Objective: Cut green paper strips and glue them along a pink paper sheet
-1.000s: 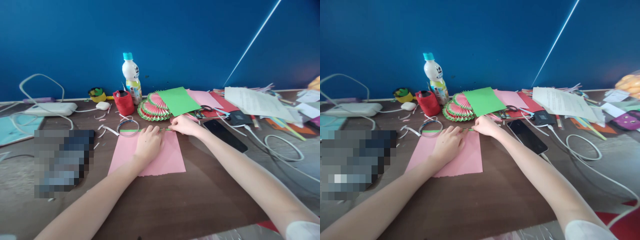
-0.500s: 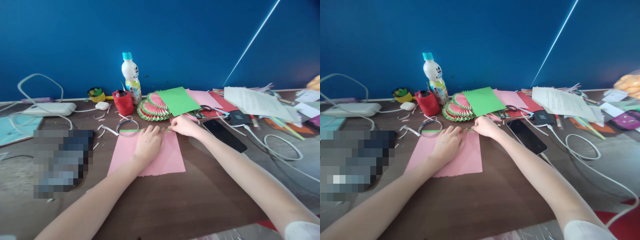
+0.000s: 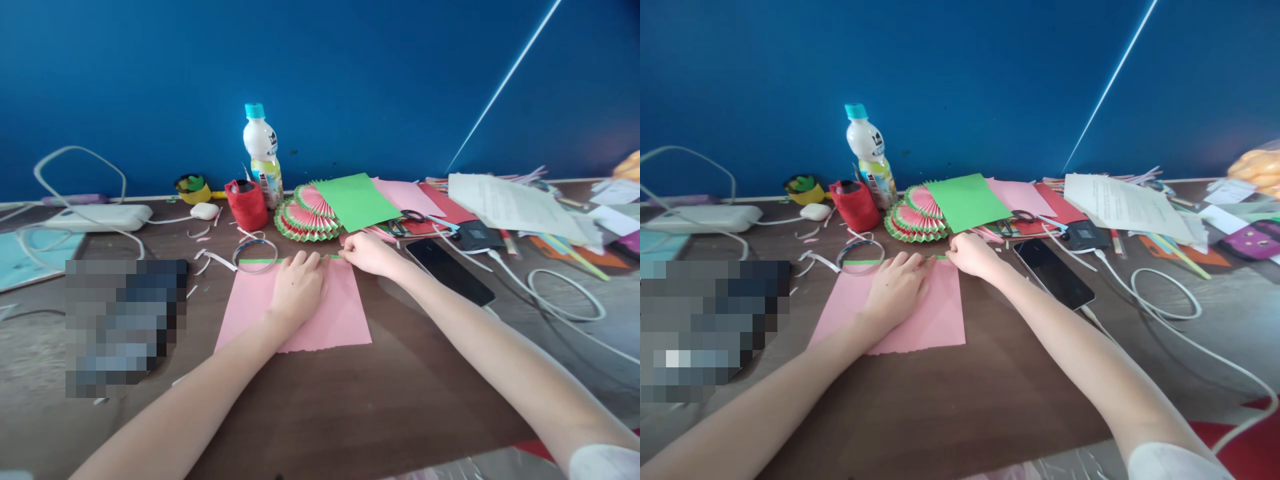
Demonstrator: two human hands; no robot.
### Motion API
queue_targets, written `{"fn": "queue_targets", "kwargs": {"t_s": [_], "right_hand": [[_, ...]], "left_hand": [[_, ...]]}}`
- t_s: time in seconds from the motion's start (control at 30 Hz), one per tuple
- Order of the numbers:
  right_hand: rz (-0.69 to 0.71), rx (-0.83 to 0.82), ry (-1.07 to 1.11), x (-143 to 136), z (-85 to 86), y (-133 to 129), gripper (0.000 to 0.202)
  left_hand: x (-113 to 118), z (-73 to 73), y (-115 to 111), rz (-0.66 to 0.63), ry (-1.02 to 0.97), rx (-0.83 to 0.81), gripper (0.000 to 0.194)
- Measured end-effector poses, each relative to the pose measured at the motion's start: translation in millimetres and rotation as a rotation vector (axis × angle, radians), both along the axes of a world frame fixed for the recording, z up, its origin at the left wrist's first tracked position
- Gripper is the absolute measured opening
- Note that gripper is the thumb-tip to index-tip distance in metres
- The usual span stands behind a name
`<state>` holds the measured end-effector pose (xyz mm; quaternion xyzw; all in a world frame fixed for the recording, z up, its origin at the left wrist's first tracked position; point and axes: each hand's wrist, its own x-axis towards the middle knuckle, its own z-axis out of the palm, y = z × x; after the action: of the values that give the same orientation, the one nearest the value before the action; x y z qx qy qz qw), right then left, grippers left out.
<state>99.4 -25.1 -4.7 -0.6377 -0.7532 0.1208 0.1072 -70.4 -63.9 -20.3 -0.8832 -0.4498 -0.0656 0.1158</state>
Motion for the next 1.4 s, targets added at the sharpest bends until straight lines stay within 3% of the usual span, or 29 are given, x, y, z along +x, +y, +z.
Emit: {"fn": "queue_targets", "kwargs": {"t_s": [0.17, 0.47, 0.6, 0.83, 1.4], "right_hand": [[-0.014, -0.071, 0.104, 4, 4.8, -2, 0.028], [0.119, -0.301, 0.517, 20, 4.2, 3, 0.022], [0.162, -0.278, 0.477, 19, 2.0, 4, 0.027], [0.105, -0.208, 0.289, 12, 3.0, 4, 0.027], [0.047, -0.197, 0.194, 6, 7.7, 0, 0.026]], "left_hand": [[1, -2.7, 1, 0.015, -0.037, 0.01, 0.037], [1, -7.4, 1, 0.031, -0.071, 0.034, 0.035], [2, -6.7, 1, 0.054, -0.096, 0.01, 0.037], [2, -7.9, 3, 0.059, -0.14, -0.033, 0.042], [2, -3.2, 0, 0.063, -0.115, -0.035, 0.04]]}}
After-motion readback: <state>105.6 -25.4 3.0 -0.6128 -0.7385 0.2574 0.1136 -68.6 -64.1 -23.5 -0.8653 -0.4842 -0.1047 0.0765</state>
